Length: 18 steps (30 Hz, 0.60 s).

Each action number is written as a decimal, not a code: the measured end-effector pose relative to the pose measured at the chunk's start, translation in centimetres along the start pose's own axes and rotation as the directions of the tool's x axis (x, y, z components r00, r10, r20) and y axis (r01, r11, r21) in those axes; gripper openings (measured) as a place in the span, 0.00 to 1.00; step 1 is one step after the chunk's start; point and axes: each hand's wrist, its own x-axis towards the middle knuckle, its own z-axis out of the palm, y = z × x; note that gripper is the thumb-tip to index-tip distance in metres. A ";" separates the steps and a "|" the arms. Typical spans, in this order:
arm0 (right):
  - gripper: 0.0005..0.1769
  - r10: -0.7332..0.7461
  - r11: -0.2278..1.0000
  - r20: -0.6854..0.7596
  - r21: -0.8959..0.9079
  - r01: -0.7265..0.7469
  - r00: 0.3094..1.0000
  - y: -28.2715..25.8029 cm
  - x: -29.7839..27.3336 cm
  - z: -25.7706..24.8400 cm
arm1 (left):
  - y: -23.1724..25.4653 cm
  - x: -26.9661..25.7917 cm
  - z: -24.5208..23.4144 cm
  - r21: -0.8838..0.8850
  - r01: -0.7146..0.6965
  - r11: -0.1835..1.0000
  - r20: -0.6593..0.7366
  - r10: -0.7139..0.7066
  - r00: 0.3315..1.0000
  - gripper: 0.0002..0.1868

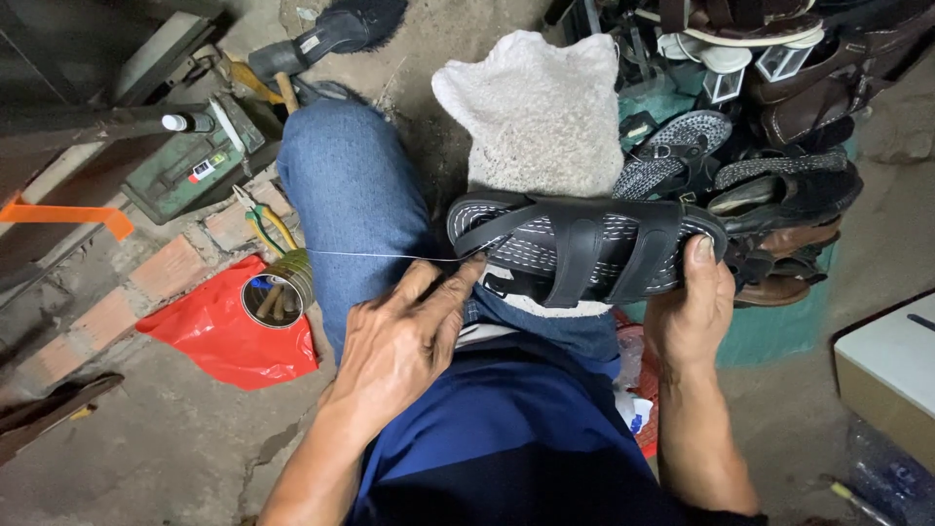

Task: The person is sewing a black sandal using a needle and white thread. They repeatedly push the needle through the sandal's sole and pull the thread to secure it. The task is performed while sitting, with the sandal resting on their lap.

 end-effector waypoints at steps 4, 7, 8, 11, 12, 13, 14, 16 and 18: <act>0.27 -0.008 1.000 0.031 -0.026 0.009 0.999 -0.1 0.0 0.0 | 0.1 0.0 0.1 0.005 -0.001 1.000 0.002 0.001 1.000 0.28; 0.27 0.040 0.999 -0.022 -0.027 -0.041 0.999 -0.1 0.0 -0.1 | 0.1 0.0 0.1 0.025 -0.026 0.999 -0.030 0.026 0.999 0.27; 0.27 0.028 0.999 -0.001 -0.017 -0.028 1.000 0.1 0.1 -0.4 | 0.1 0.0 0.1 0.021 -0.013 1.000 -0.009 0.013 1.000 0.27; 0.26 0.019 1.000 0.009 0.001 -0.019 1.000 0.4 0.2 -0.6 | 0.2 0.1 0.0 0.009 -0.009 1.000 0.006 0.009 1.000 0.27; 0.27 0.022 1.000 -0.003 0.008 -0.022 1.000 0.5 0.2 -0.7 | 0.2 0.2 0.0 0.001 -0.019 1.000 0.001 0.019 1.000 0.26; 0.27 0.022 1.000 -0.003 0.008 -0.022 1.000 0.6 0.2 -0.8 | 0.2 0.2 0.0 0.000 -0.019 1.000 0.000 0.019 1.000 0.26; 0.27 0.018 1.000 -0.008 0.021 -0.018 1.000 0.7 0.2 -0.9 | 0.2 0.2 -0.1 0.004 -0.017 1.000 0.007 0.017 1.000 0.27; 0.27 0.014 0.999 -0.012 0.034 -0.014 1.000 0.7 0.2 -1.2 | 0.1 0.4 -0.1 0.008 -0.015 1.000 0.013 0.015 1.000 0.27; 0.24 0.001 1.000 0.233 -0.017 0.004 0.972 0.5 0.1 -1.8 | -0.2 0.7 -0.1 -0.008 0.010 1.000 0.063 -0.010 0.998 0.28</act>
